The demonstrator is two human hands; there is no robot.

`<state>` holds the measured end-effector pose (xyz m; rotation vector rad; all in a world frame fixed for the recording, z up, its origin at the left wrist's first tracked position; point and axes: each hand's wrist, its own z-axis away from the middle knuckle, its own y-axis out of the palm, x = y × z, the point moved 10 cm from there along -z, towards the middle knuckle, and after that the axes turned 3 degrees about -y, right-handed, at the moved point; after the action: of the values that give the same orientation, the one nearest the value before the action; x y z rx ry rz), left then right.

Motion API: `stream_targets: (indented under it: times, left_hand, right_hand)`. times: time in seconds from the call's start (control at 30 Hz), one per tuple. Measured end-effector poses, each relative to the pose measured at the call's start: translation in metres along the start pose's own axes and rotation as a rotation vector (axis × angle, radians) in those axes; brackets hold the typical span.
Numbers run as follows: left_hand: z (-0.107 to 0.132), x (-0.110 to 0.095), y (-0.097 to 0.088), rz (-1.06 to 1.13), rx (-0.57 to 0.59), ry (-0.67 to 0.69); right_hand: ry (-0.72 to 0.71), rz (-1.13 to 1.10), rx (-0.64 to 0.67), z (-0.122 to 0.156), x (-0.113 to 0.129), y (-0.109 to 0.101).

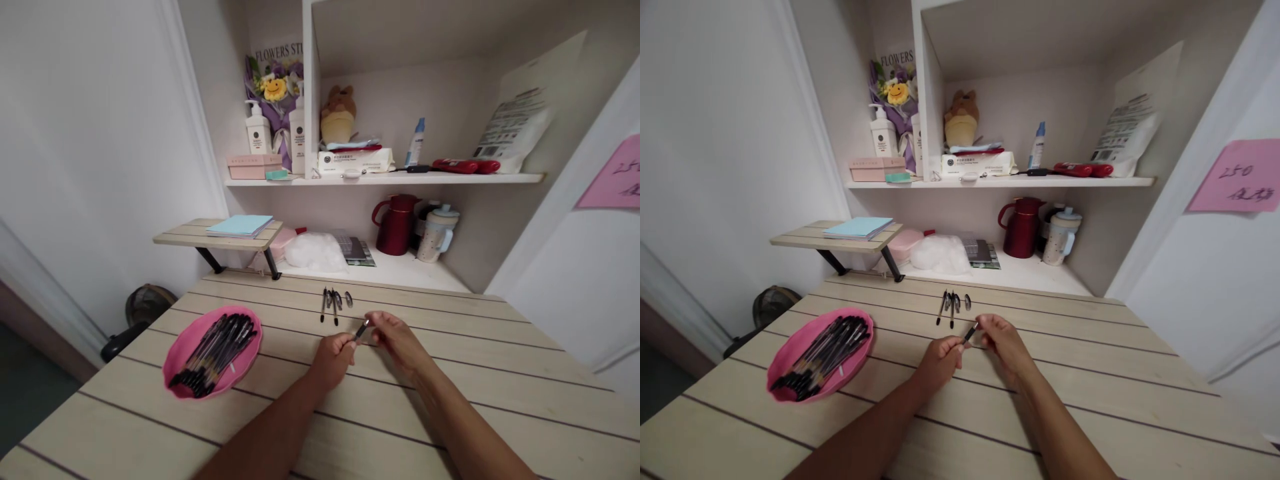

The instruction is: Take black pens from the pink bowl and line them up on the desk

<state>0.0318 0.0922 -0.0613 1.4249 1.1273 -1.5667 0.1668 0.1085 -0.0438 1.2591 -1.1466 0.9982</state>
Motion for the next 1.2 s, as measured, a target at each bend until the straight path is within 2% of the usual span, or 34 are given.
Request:
stream_targets:
  times: [0.1,0.2,0.3,0.4,0.53,0.63,0.73,0.83,0.97,1.07,1.2]
  left_hand:
    - [-0.002,0.006,-0.006,0.149,-0.054,-0.080]
    - [-0.003,0.007,-0.010,0.251,-0.074,-0.094]
    - [-0.004,0.011,-0.011,0.297,-0.082,-0.114]
    - [-0.006,0.015,-0.012,0.315,-0.087,-0.125]
    - [-0.006,0.017,-0.013,0.312,-0.092,-0.133]
    - [-0.006,0.015,-0.011,0.281,-0.078,-0.129]
    - [-0.007,0.015,-0.008,0.239,-0.061,-0.124]
    - [-0.009,0.018,-0.006,0.205,-0.053,-0.116]
    - [-0.011,0.019,-0.003,0.149,-0.028,-0.074]
    - [-0.011,0.018,-0.002,0.118,-0.014,-0.052]
    - [-0.009,0.016,-0.001,0.095,-0.004,-0.047]
  right_hand:
    - [-0.049,0.308,-0.157,-0.025,0.007,-0.018]
    - [-0.074,0.631,-0.209,-0.058,0.013,-0.014]
    - [-0.077,0.751,-0.247,-0.084,0.010,0.000]
    - [-0.050,0.826,-0.289,-0.098,0.004,0.010]
    - [-0.012,0.834,-0.297,-0.103,-0.003,0.006]
    - [0.004,0.774,-0.279,-0.098,-0.002,-0.009]
    - [0.001,0.660,-0.251,-0.079,-0.001,-0.023]
    - [-0.065,0.396,-0.266,-0.050,0.001,-0.031]
    - [-0.186,-0.154,-0.293,-0.019,0.004,-0.028]
    - [-0.201,-0.247,-0.285,-0.011,0.009,-0.020]
    - [-0.215,-0.238,-0.254,-0.010,0.020,-0.011]
